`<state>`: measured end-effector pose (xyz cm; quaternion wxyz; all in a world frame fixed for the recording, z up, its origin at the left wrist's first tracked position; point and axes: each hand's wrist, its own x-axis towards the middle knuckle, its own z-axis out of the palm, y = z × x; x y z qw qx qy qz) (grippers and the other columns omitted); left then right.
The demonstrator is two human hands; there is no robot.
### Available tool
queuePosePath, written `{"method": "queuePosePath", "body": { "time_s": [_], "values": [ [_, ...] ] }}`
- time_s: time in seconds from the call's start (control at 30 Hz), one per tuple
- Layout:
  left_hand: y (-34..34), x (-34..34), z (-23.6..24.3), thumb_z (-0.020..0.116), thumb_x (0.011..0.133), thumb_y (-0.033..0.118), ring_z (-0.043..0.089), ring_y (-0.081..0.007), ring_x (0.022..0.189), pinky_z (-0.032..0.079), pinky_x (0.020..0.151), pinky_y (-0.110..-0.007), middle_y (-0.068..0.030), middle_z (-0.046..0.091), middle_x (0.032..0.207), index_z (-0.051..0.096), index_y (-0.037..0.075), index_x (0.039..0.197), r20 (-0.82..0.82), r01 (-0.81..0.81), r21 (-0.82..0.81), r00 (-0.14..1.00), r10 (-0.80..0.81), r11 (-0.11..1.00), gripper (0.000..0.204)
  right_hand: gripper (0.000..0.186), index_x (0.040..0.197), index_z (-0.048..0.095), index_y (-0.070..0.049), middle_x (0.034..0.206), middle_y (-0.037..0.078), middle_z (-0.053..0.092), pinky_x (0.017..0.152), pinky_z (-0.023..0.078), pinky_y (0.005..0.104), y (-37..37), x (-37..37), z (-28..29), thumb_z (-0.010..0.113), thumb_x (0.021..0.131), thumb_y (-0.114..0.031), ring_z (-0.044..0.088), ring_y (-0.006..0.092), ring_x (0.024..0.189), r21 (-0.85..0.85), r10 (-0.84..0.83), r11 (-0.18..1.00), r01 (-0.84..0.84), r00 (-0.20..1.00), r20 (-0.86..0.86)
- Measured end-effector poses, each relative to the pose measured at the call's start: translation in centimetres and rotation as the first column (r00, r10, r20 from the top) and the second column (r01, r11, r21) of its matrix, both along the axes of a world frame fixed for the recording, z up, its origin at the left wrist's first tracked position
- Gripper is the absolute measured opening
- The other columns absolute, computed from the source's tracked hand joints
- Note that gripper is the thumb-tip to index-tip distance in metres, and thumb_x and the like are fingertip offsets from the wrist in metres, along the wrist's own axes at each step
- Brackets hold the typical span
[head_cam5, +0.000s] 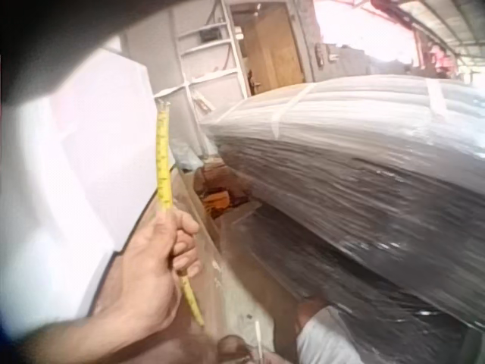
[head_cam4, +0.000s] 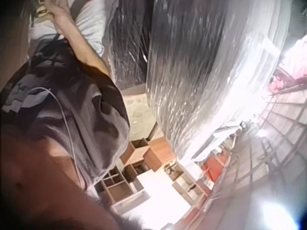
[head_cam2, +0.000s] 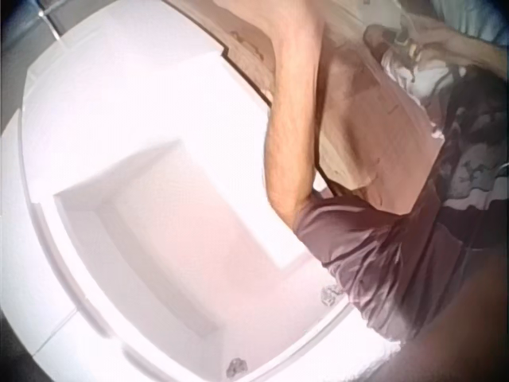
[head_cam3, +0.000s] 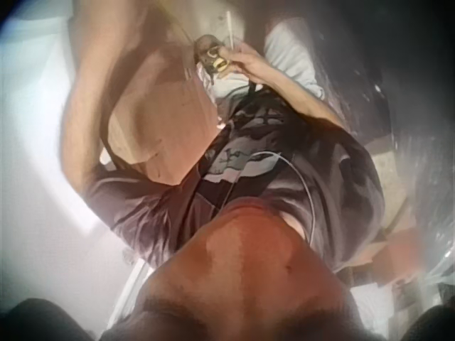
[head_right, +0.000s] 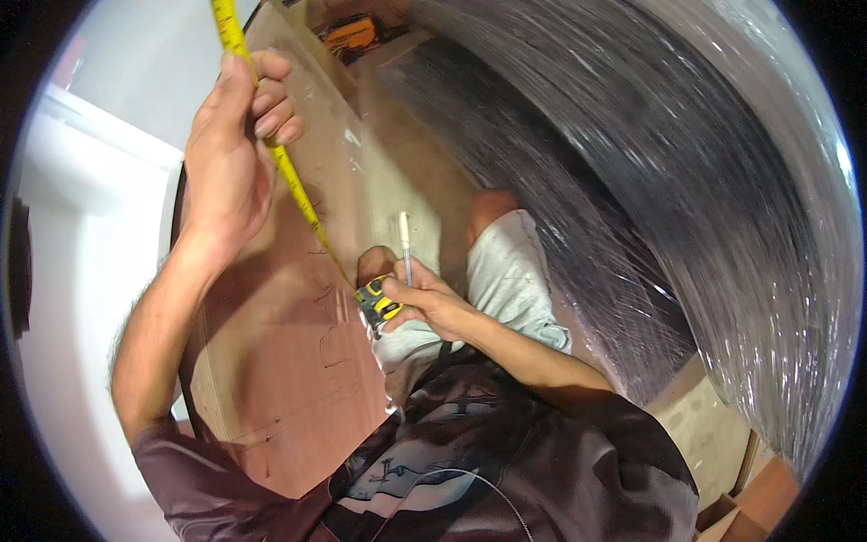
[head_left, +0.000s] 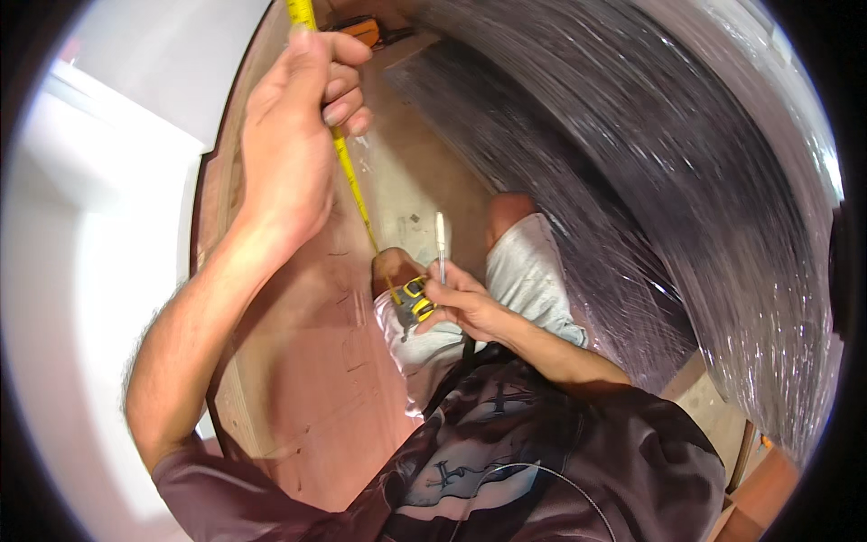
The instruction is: The person measures and marks a white cabinet interior using a tape measure, a metal ruler, and a pencil. They repeatedly align the ruler and draw straight lines on the cabinet's side and back panels.
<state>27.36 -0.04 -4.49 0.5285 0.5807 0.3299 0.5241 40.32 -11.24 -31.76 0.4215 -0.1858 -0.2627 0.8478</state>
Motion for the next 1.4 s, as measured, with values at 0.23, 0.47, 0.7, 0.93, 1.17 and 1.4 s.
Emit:
{"method": "queuePosePath", "body": {
  "time_s": [0.23, 0.47, 0.7, 0.93, 1.17, 1.4],
  "values": [
    [-0.5, 0.0, -1.1, 0.045, 0.117, 0.043, 0.036, -0.0059, 0.074, 0.039, 0.071, -0.024, 0.0062, 0.036, 0.082, 0.061, 0.004, 0.116, -0.155, 0.019, 0.020, 0.988, -0.015, 1.000, 0.043, 0.033, 0.112, 0.063, -0.016, 0.105, -0.002, 0.062, 0.062, 0.063, 0.0350, 1.8, -1.0, 2.6, 0.082, 0.092, -0.034, 0.065, 0.0133, 0.095, -0.076, -0.045, 0.994, 0.077, 0.934, 0.355],
    [0.8, -0.6, -1.5, 0.043, 0.118, 0.038, 0.034, -0.0078, 0.076, 0.038, 0.075, -0.025, 0.0051, 0.037, 0.086, 0.056, 0.005, 0.119, -0.237, -0.071, 0.118, 0.967, 0.098, 0.990, 0.035, 0.039, 0.097, 0.044, -0.008, 0.091, 0.004, 0.056, 0.063, 0.068, 0.0334, 1.9, -1.4, -0.4, 0.076, 0.101, -0.030, 0.066, 0.0128, 0.077, -0.003, -0.297, 0.944, 0.330, 0.853, 0.429],
    [0.3, -1.0, -3.7, 0.054, 0.114, 0.032, 0.060, -0.0094, 0.090, 0.053, 0.077, -0.028, -0.0027, 0.067, 0.098, 0.069, 0.002, 0.125, -0.656, 0.053, 0.108, 0.754, 0.031, 0.993, 0.036, 0.035, 0.096, 0.043, -0.011, 0.101, 0.011, 0.065, 0.068, 0.070, 0.0376, 3.4, -0.1, 2.4, 0.075, 0.103, -0.024, 0.073, 0.0209, 0.085, -0.059, -0.430, 0.884, 0.463, 0.857, 0.285],
    [-1.1, -0.3, -4.3, 0.063, 0.106, 0.020, 0.060, -0.0169, 0.057, 0.046, 0.057, -0.038, -0.0175, 0.062, 0.066, 0.078, -0.005, 0.110, -0.787, 0.217, 0.327, 0.602, 0.137, 0.920, 0.030, 0.032, 0.095, 0.042, -0.011, 0.100, 0.009, 0.063, 0.066, 0.068, 0.0317, 3.9, 2.9, 6.3, 0.072, 0.104, -0.016, 0.070, 0.0168, 0.087, -0.039, -0.575, 0.802, 0.596, 0.788, 0.220],
    [-1.7, 0.3, -4.0, 0.067, 0.102, 0.019, 0.064, -0.0278, 0.058, 0.048, 0.059, -0.040, -0.0200, 0.064, 0.068, 0.074, -0.006, 0.118, -0.811, 0.172, 0.264, 0.573, 0.122, 0.949, 0.031, 0.027, 0.092, 0.046, -0.014, 0.094, 0.003, 0.063, 0.071, 0.071, 0.0433, 4.3, 2.8, 7.9, 0.071, 0.104, -0.016, 0.072, 0.0163, 0.088, -0.026, -0.533, 0.837, 0.547, 0.824, 0.191],
    [-0.8, -0.3, -3.8, 0.068, 0.102, 0.032, 0.072, -0.0395, 0.072, 0.054, 0.067, -0.046, -0.0251, 0.071, 0.079, 0.068, -0.009, 0.129, -0.908, 0.173, 0.206, 0.400, 0.122, 0.963, 0.049, 0.031, 0.091, 0.044, -0.011, 0.096, 0.008, 0.064, 0.065, 0.071, 0.0336, 5.0, 2.2, 9.8, 0.070, 0.105, -0.017, 0.073, 0.0173, 0.085, -0.022, -0.565, 0.819, 0.573, 0.814, 0.135]
  ]
}}
